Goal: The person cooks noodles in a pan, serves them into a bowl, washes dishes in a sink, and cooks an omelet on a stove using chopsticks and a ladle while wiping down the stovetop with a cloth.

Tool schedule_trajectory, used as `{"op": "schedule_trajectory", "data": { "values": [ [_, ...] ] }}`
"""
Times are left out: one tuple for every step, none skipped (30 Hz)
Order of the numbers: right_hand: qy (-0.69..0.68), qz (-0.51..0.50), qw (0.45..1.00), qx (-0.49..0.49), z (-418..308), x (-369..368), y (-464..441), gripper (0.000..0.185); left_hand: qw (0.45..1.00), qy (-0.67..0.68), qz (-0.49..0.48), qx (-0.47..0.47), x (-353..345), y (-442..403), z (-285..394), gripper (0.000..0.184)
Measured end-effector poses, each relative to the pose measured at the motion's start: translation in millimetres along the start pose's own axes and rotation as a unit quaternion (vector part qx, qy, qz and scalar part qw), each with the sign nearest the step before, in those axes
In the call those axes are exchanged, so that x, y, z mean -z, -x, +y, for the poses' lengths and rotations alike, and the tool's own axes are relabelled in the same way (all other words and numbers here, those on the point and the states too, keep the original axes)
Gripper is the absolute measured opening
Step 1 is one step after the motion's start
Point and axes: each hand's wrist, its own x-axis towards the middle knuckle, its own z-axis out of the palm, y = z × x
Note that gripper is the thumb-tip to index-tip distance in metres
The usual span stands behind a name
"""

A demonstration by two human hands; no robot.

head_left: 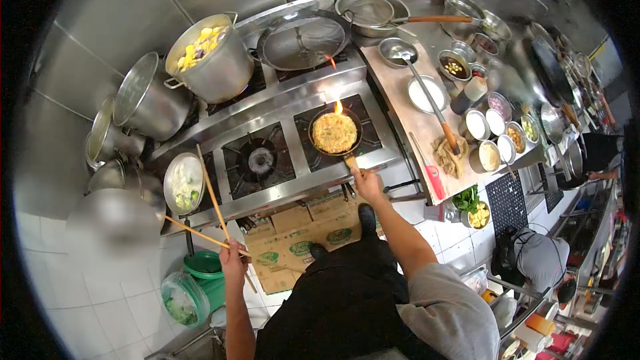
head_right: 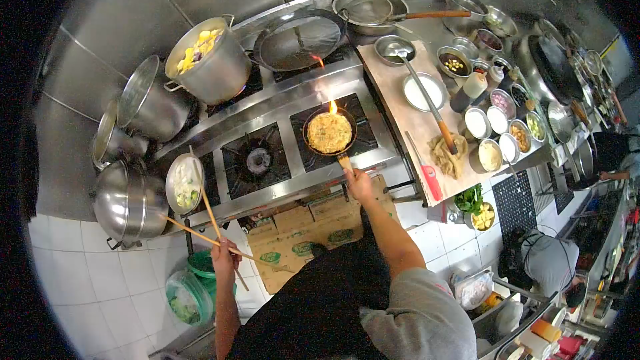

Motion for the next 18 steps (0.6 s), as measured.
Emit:
{"op": "schedule_trajectory", "data": {
  "values": [
    [0.013, 0.000, 1.000, 0.010, 0.2, 0.2, -3.3, 0.051, 1.000, -0.003, -0.002, 0.007, -16.4, 2.5, 5.1, 0.026],
    [0.027, 0.000, 0.999, 0.020, 1.9, 2.9, -5.7, 0.052, 0.999, 0.023, -0.027, 0.001, -29.9, 0.3, 3.0, 0.023],
    [0.043, 0.000, 0.999, 0.029, 3.7, 6.3, -8.8, 0.052, 1.000, 0.010, -0.023, 0.002, -46.0, 0.7, 3.7, 0.025],
    [0.067, -0.015, 0.997, 0.033, 4.8, 9.2, -11.6, 0.052, 1.000, -0.001, -0.019, 0.004, -69.4, 1.8, 9.2, 0.027],
    [0.092, -0.032, 0.995, 0.037, 9.9, 10.0, -14.9, 0.052, 1.000, -0.010, -0.014, 0.007, -88.3, 0.5, 13.0, 0.030],
    [0.121, -0.054, 0.990, 0.039, 19.1, 16.6, -21.2, 0.053, 0.998, -0.041, -0.011, 0.036, -110.8, -10.6, -3.0, 0.029],
    [0.146, -0.069, 0.986, 0.045, 26.8, 18.5, -24.4, 0.055, 0.997, -0.052, -0.034, 0.035, -131.3, -10.3, 8.8, 0.028],
    [0.148, -0.078, 0.983, 0.081, 31.9, 22.7, -29.0, 0.061, 0.997, -0.040, -0.030, 0.056, -147.7, -15.7, 4.9, 0.028],
    [0.165, -0.055, 0.979, 0.103, 37.8, 26.9, -27.4, 0.056, 0.996, -0.028, -0.024, 0.077, -161.5, -21.8, -0.7, 0.029],
    [0.183, -0.031, 0.974, 0.126, 11.6, 40.1, -17.0, 0.052, 0.997, -0.013, -0.035, 0.067, -175.4, -27.5, -1.7, 0.029],
    [0.200, -0.005, 0.968, 0.149, -6.7, 48.1, -10.5, 0.047, 0.997, 0.002, -0.048, 0.058, -189.5, -33.0, -2.0, 0.029],
    [0.213, -0.031, 0.969, 0.120, -2.5, 44.7, -10.4, 0.047, 0.997, 0.014, -0.063, 0.050, -201.9, -36.5, -3.9, 0.030],
    [0.224, -0.056, 0.969, 0.091, 2.5, 37.7, -11.9, 0.047, 0.996, 0.015, -0.064, 0.066, -212.3, -41.2, -7.9, 0.030],
    [0.233, -0.082, 0.967, 0.064, 1.8, 33.4, -12.5, 0.047, 0.995, 0.016, -0.064, 0.081, -221.5, -46.7, -10.8, 0.030],
    [0.178, -0.083, 0.978, 0.074, 2.0, 32.1, -9.6, 0.046, 0.993, 0.016, -0.062, 0.095, -227.1, -51.7, -12.4, 0.030],
    [0.124, -0.084, 0.985, 0.082, -5.9, 35.2, -2.7, 0.045, 0.991, -0.018, -0.071, 0.113, -232.6, -54.4, -7.4, 0.030],
    [0.071, -0.083, 0.990, 0.090, -17.6, 40.8, 2.8, 0.044, 0.991, -0.013, -0.079, 0.108, -240.6, -58.3, -7.3, 0.031],
    [-0.029, -0.164, 0.985, 0.050, -37.4, 48.6, 10.8, 0.043, 0.991, -0.008, -0.089, 0.104, -249.7, -61.1, -10.5, 0.031]
  ]
}}
